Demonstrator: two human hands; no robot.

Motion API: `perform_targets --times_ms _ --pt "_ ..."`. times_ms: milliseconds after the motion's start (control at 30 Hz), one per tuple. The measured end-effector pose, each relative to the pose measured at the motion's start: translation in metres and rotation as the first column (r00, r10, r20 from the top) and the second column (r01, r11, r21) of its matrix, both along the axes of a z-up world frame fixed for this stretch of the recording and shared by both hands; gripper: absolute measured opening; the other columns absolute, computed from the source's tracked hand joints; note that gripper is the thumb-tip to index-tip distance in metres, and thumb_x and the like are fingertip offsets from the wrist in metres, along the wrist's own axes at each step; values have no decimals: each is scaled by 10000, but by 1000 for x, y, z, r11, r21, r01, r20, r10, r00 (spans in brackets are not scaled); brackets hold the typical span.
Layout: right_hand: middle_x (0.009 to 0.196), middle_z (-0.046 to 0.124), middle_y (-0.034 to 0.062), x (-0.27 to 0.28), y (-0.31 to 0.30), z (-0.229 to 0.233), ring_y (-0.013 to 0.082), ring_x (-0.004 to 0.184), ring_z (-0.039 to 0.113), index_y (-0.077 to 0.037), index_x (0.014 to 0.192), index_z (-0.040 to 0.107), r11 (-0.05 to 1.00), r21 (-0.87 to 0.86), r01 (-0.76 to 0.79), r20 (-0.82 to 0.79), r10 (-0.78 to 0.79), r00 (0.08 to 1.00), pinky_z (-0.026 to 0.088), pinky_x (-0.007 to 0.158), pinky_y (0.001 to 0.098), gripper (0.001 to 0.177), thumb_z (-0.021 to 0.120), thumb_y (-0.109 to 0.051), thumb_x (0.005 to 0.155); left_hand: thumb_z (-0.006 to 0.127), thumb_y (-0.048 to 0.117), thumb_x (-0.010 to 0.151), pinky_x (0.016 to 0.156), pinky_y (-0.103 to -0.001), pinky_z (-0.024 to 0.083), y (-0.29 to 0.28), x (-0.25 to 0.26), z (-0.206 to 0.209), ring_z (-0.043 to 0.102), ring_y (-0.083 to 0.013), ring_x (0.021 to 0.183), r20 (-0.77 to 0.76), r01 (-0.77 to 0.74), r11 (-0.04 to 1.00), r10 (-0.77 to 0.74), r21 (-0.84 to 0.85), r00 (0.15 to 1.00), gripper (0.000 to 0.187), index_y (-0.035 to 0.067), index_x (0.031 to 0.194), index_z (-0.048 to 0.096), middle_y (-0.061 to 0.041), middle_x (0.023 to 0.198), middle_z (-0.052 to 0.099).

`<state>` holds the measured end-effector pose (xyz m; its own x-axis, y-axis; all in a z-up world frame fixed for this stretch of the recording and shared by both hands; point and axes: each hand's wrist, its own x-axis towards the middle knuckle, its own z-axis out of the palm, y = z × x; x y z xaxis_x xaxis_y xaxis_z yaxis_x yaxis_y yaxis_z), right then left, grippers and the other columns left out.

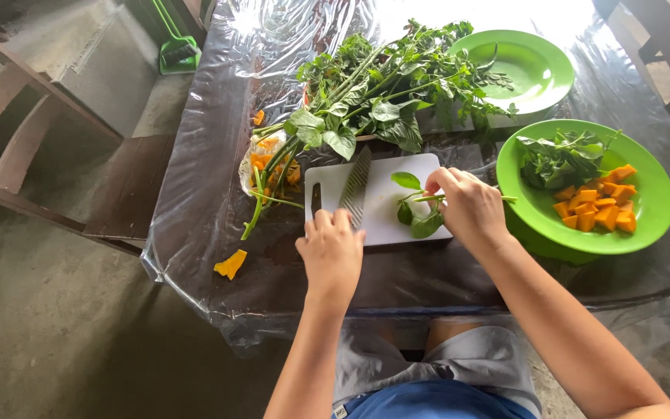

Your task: The person uses a knife to cut leaves from a bunch of greens on a cutting board before plucking the remaining leaves by hand and adding them to a plate.

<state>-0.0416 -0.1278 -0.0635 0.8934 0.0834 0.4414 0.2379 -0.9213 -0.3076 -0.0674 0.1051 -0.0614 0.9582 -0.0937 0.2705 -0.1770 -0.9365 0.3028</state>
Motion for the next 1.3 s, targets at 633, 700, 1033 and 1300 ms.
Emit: perform_targets --times_ms 633,700,1033,1300 --pt "963 733 38 11 13 8 309 871 720 -160 998 741 998 33 50 -120 -45 992 545 741 445 262 794 -230 752 512 141 991 621 -506 545 1 -56 54 701 -384 710 -148 16 983 -44 -186 988 442 208 1427 520 -136 854 680" --pt "965 735 41 5 13 11 308 877 721 -162 1002 760 999 49 23 -124 -17 992 546 754 441 248 806 -277 787 515 103 944 642 -500 553 4 -64 60 694 -366 686 -268 44 996 -64 -79 961 603 297 1513 461 -130 799 652" --pt "983 731 16 4 17 10 283 873 724 -158 1065 758 998 34 46 -147 -41 988 551 737 432 299 792 -295 801 529 82 904 597 -419 576 -6 -36 51 709 -298 650 -167 218 958 -188 185 968 630 254 1509 482 -140 793 646" --pt "981 697 0 9 14 2 281 856 713 -227 1059 789 998 9 62 -174 -60 983 549 722 434 202 752 -253 862 561 88 896 575 -404 583 -26 -19 65 731 -283 645 -202 327 908 -279 263 939 585 142 1476 513 -119 765 718"
